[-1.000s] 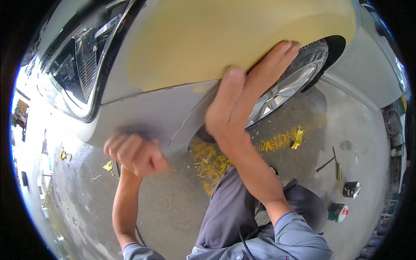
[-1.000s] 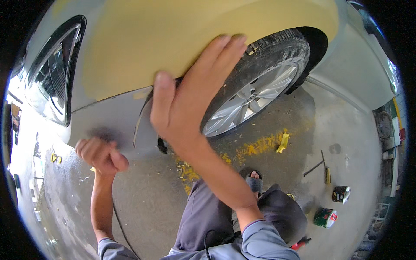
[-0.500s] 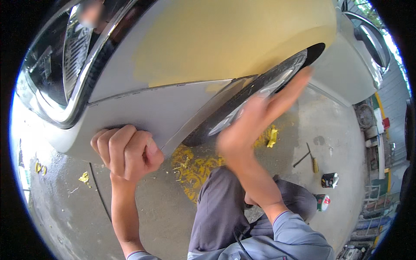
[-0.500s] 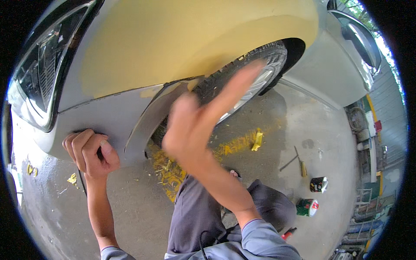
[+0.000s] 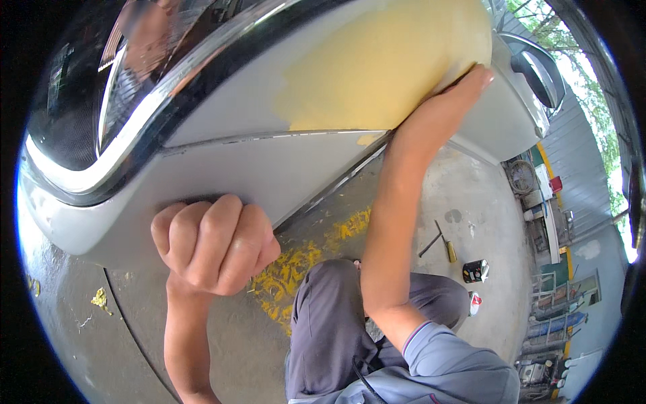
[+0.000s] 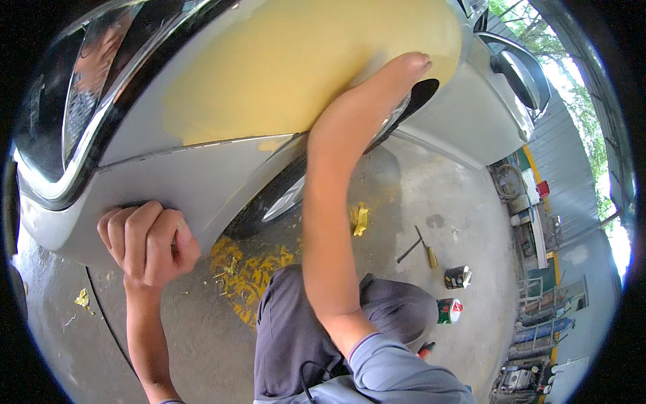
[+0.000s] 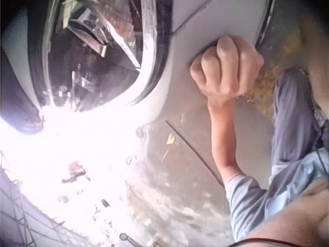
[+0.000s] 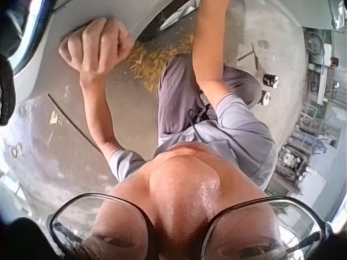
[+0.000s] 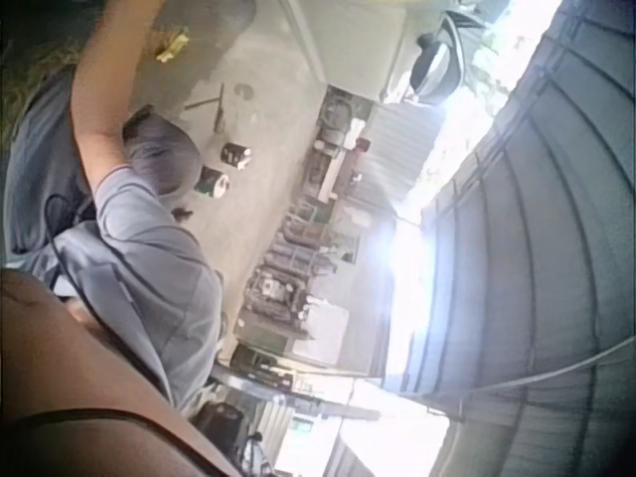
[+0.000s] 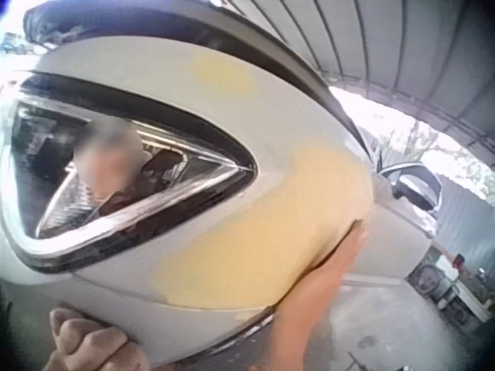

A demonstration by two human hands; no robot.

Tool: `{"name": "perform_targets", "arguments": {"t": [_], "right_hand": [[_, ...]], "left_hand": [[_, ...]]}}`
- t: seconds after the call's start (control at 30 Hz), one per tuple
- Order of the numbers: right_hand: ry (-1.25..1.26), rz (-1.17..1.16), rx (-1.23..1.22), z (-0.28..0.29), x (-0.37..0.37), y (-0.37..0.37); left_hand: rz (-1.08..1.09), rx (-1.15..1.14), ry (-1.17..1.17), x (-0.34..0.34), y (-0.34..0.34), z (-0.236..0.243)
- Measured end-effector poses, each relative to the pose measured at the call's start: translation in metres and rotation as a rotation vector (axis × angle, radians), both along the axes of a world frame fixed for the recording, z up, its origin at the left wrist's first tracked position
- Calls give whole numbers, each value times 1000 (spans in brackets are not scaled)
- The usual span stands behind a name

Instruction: The person uses a heat gun to warm the front bumper of a silver car, then scrapes the surface with a metal scraper. The person repeatedly applies heat and scrapes the same area near the wheel arch.

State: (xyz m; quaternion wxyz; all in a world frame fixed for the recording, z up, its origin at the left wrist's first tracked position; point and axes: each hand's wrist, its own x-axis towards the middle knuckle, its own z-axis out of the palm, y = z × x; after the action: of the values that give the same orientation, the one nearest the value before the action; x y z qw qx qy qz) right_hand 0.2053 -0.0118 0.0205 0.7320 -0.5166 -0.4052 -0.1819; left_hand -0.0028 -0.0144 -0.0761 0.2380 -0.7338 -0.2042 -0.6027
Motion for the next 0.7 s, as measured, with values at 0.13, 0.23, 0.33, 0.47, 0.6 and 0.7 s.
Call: {"name": "perform_targets", "arguments": {"t": [0.13, 0.23, 0.33, 0.47, 0.6, 0.7], "right_hand": [[-29, -37, -26, -18, -16, -4], [-45, 62, -151, -22, -30, -15], [-71, 16, -145, -30, -40, -15], [-115, 10, -154, -45, -53, -17], [-117, 14, -150, -56, -68, -19], [-158, 6, -149, -63, -71, -22]], "left_hand": [[-5, -3, 5, 0, 0, 0], [0, -14, -9, 0, -1, 1], [2, -14, -9, 0, -1, 2], [-4, -31, -1, -1, -2, 2], [-11, -55, 7, -1, -3, 2], [-12, -60, 3, 0, -3, 2]]}}
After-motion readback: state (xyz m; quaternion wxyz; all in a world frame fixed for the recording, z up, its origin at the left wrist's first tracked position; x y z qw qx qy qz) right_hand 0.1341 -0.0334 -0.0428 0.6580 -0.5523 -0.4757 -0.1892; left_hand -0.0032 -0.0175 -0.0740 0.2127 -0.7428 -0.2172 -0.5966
